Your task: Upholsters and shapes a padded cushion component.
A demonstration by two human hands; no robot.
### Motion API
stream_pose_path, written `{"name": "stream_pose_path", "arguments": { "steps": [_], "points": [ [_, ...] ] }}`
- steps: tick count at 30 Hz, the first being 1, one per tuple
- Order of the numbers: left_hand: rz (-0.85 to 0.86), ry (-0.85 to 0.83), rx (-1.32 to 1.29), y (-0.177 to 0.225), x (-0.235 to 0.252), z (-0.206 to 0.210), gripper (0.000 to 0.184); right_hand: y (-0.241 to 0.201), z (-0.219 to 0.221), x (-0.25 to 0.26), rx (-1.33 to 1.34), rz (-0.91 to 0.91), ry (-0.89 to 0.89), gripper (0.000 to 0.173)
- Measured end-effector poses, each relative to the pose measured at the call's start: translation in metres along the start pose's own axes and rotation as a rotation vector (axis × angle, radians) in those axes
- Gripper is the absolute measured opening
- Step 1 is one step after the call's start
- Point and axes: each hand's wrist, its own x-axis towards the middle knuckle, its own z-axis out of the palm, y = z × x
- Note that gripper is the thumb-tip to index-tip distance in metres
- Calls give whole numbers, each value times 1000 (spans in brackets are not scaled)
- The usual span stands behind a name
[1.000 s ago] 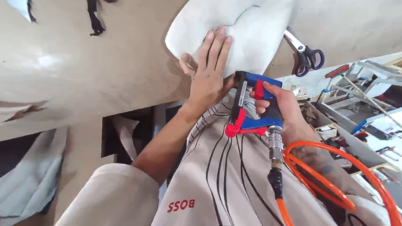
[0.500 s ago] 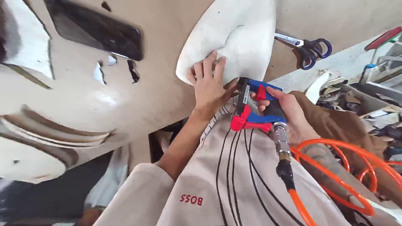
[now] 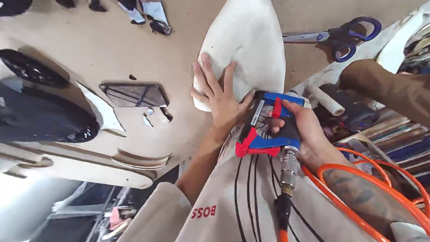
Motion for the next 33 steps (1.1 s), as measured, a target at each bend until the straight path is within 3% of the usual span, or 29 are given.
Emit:
{"name": "stream_pose_path", "arguments": {
  "steps": [9, 18, 22, 24, 27, 29, 33],
  "points": [
    [-2, -97, -25, -3, 1, 0, 99, -20, 4, 0, -81, 127, 26, 44],
    [25, -128, -44, -9, -3, 5, 94, -17, 7, 1, -62, 130, 50, 43],
    [-9, -73, -29, -5, -6, 6, 99, -27, -5, -5, -177, 127, -39, 44],
    [6, -25, -27, -6, -4, 8, 99, -46, -14, -20, -332, -26, -77, 42],
    [13, 25, -31, -3, -7, 7, 104, -87, -33, -70, -598, -506, -28, 30],
    [-29, 73, -101, -4, -9, -2, 118, -135, -46, -87, -785, -837, 14, 27],
    [-345, 20, -314, -9, -27, -39, 133, -230, -36, -58, -1487, -1431, 257, 41]
  ]
}}
